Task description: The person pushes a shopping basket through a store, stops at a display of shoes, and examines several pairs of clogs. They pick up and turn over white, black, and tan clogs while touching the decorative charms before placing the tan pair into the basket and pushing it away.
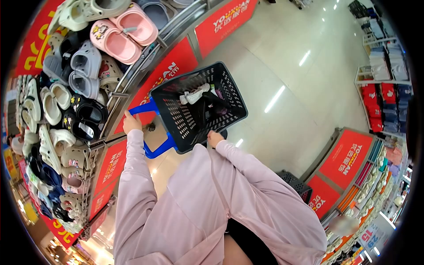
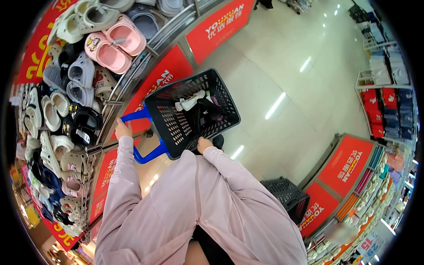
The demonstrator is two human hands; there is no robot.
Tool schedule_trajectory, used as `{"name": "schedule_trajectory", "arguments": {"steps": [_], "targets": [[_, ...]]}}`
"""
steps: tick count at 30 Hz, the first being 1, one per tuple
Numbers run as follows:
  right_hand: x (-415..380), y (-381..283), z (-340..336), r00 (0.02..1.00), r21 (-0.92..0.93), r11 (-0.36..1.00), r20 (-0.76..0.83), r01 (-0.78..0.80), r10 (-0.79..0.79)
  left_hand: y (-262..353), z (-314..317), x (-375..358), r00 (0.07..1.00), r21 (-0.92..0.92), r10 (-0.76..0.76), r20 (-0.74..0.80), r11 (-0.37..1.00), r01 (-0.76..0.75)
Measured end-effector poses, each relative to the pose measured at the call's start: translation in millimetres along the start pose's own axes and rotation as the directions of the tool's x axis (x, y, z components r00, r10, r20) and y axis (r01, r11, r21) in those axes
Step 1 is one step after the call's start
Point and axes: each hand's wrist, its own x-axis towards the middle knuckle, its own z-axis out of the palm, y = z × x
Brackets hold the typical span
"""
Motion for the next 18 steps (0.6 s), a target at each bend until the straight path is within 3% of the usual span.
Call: {"name": "schedule_trajectory", "arguments": {"steps": [2, 3, 5, 7, 8, 9, 11, 13, 15, 17, 18], "targets": [[-13, -34, -6, 0.984, 0.050, 0.986, 0.075, 0.160, -0.163, -2, -12, -11, 0.993, -0.210, 0.083, 0.080, 0.975, -0.065], [-26, -61, -16, 0.963, 0.104, 0.966, 0.109, 0.237, -0.248, 0, -14, -19, 0.996, -0.216, 0.058, 0.068, 0.975, -0.042], [-41, -106, -13, 0.940, 0.171, 0.952, 0.189, 0.254, -0.285, 4, -16, -36, 0.994, -0.356, 0.107, 0.033, 0.930, -0.088], [-59, -135, -6, 0.886, 0.347, 0.858, 0.130, 0.379, -0.445, 14, -9, -56, 0.999, -0.426, 0.012, -0.037, 0.904, -0.026], [-66, -144, 0, 0.832, 0.389, 0.785, 0.079, 0.482, -0.550, 23, -17, -66, 0.997, -0.439, -0.059, 0.040, 0.895, 0.071], [-72, -152, 2, 0.785, 0.369, 0.749, 0.078, 0.550, -0.615, 27, -15, -76, 0.997, -0.481, -0.070, -0.038, 0.876, 0.043], [-94, -173, -19, 0.805, 0.208, 0.852, 0.281, 0.480, -0.522, 36, -10, -90, 0.991, -0.523, -0.095, -0.093, 0.852, 0.033], [-98, -171, -21, 0.842, 0.093, 0.873, 0.236, 0.478, -0.486, 50, -18, -99, 0.982, -0.493, -0.186, 0.019, 0.853, 0.171], [-95, -175, -31, 0.868, 0.030, 0.881, 0.162, 0.471, -0.470, 61, -25, -108, 0.977, -0.594, -0.201, 0.063, 0.779, 0.199], [-97, -185, -40, 0.926, -0.071, 0.924, 0.048, 0.377, -0.374, 75, -31, -120, 0.944, -0.268, -0.052, -0.326, 0.963, -0.040], [-96, -186, -40, 0.946, -0.139, 0.936, 0.040, 0.324, -0.321, 79, -39, -123, 0.959, -0.305, 0.009, -0.282, 0.947, -0.099]]}}
